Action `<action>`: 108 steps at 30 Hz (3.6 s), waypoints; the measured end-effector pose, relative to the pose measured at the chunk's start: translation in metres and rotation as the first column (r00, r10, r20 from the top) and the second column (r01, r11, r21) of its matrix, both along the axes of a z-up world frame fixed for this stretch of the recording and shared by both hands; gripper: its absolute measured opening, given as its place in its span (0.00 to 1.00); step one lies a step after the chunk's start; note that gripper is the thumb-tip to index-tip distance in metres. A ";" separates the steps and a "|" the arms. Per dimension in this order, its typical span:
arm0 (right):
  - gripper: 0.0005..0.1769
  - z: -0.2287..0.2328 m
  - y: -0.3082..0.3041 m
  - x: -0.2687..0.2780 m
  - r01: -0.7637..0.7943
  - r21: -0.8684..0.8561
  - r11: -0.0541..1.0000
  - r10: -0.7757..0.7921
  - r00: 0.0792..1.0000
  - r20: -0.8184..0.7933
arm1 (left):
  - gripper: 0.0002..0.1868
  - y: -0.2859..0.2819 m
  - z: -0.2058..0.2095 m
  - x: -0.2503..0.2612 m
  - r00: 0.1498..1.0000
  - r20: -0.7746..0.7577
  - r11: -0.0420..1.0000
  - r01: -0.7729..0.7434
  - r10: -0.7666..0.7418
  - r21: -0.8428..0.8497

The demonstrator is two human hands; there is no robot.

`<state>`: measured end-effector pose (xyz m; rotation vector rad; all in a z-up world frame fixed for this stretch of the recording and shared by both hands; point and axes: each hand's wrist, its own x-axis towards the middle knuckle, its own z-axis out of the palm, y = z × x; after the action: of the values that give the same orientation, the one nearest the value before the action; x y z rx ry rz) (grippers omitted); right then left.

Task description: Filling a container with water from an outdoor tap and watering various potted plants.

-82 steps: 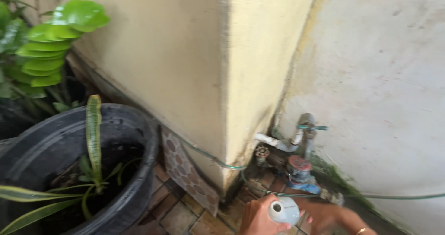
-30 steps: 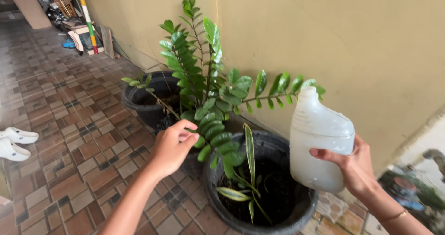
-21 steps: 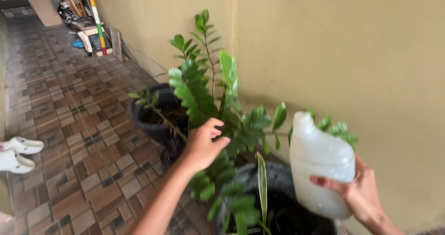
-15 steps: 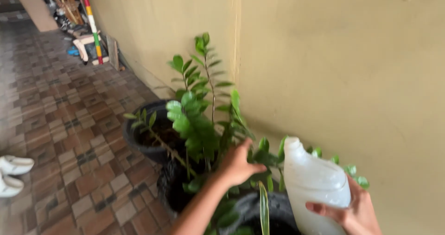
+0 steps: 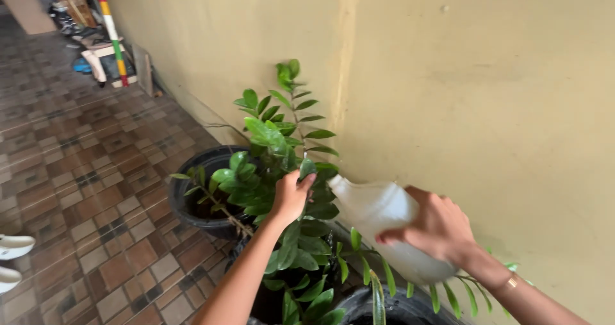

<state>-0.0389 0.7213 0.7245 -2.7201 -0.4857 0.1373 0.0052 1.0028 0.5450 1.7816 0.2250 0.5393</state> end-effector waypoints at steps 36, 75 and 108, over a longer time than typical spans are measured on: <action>0.47 -0.027 0.084 -0.013 -0.147 -0.281 0.948 0.144 0.989 -0.030 | 0.11 0.058 -0.011 0.025 0.982 0.188 0.997 0.005 0.009 -0.074; 0.44 -0.163 0.100 -0.042 -0.277 -0.256 0.926 0.253 0.960 -0.121 | 0.11 0.082 -0.014 0.028 0.987 0.139 0.984 0.104 -0.084 -0.142; 0.45 -0.123 -0.008 -0.030 0.060 -0.086 0.995 -0.076 0.977 -0.199 | 0.12 0.088 0.020 -0.020 0.967 -0.048 0.968 0.250 -0.252 -0.033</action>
<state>-0.0692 0.7134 0.6017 -2.7561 -0.3342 0.4188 -0.0150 1.0911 0.5649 1.7675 0.0399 0.3076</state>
